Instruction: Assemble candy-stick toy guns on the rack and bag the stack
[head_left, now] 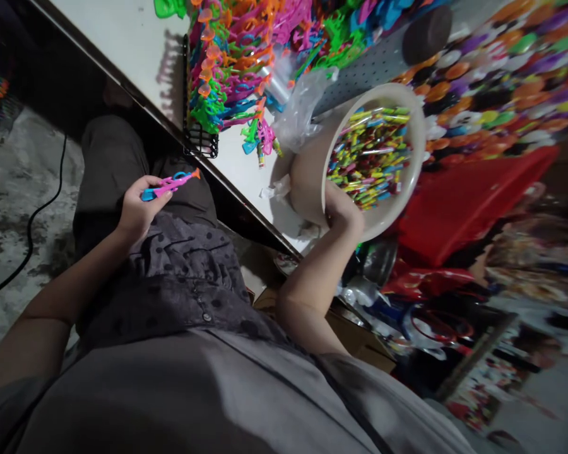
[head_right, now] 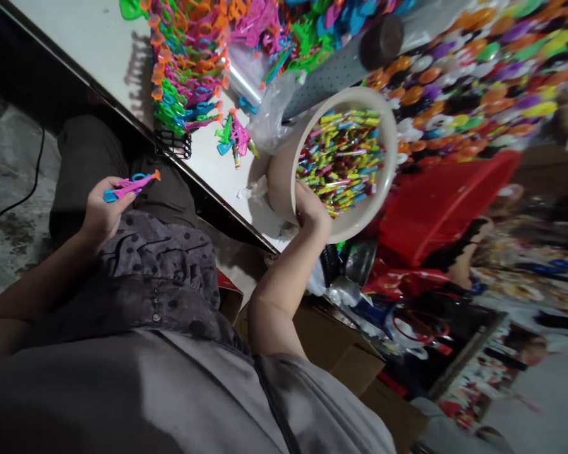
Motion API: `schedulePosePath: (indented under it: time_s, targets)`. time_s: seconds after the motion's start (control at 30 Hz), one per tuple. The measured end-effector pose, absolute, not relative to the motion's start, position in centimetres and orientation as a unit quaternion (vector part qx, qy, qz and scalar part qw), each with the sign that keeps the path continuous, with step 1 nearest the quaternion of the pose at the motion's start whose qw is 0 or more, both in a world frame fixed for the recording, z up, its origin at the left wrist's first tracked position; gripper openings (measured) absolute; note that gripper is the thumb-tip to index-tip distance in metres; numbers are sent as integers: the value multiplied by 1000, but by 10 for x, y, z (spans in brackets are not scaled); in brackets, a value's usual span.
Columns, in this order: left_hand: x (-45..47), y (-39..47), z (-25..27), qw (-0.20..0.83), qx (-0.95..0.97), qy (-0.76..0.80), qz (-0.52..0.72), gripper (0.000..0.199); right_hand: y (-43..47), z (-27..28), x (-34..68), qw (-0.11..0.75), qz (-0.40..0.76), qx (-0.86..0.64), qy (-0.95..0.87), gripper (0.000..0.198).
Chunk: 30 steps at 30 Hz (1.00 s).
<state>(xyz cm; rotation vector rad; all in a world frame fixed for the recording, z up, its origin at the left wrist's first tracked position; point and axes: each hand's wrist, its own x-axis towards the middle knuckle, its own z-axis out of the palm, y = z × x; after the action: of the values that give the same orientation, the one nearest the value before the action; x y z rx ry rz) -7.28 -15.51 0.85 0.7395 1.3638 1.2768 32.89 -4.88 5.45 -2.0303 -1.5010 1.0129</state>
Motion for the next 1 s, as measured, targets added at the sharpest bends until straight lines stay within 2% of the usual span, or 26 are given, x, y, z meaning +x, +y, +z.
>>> schedulePosePath:
  time_s: [0.1,0.3,0.37,0.43,0.5,0.53,0.6,0.73,0.87,1.0]
  targets:
    - [-71,-158,13,567,292,550,538,23,-49,50,325,148,460,-765,-425,23]
    - [-63,-157,17,620,268,522,522,32,-39,52,323,117,370,-797,-463,15]
    - [-63,-157,16,626,271,503,530,33,-36,59,322,165,294,-810,-480,15]
    - [-65,-157,16,635,271,487,535,32,-38,71,310,289,183,-797,-498,17]
    - [-68,-158,17,651,274,478,522,32,-47,86,284,425,131,-730,-519,14]
    - [-69,-159,18,661,277,477,509,32,-54,93,266,468,149,-685,-537,11]
    - [-70,-159,20,672,287,482,483,31,-70,102,220,485,237,-613,-577,7]
    - [-71,-157,26,660,326,516,437,29,-98,94,131,376,387,-544,-642,19]
    - [-78,-156,31,650,381,531,388,30,-111,73,95,331,492,-550,-588,34]
    - [-90,-154,24,648,420,531,350,30,-116,51,87,296,571,-522,-561,36]
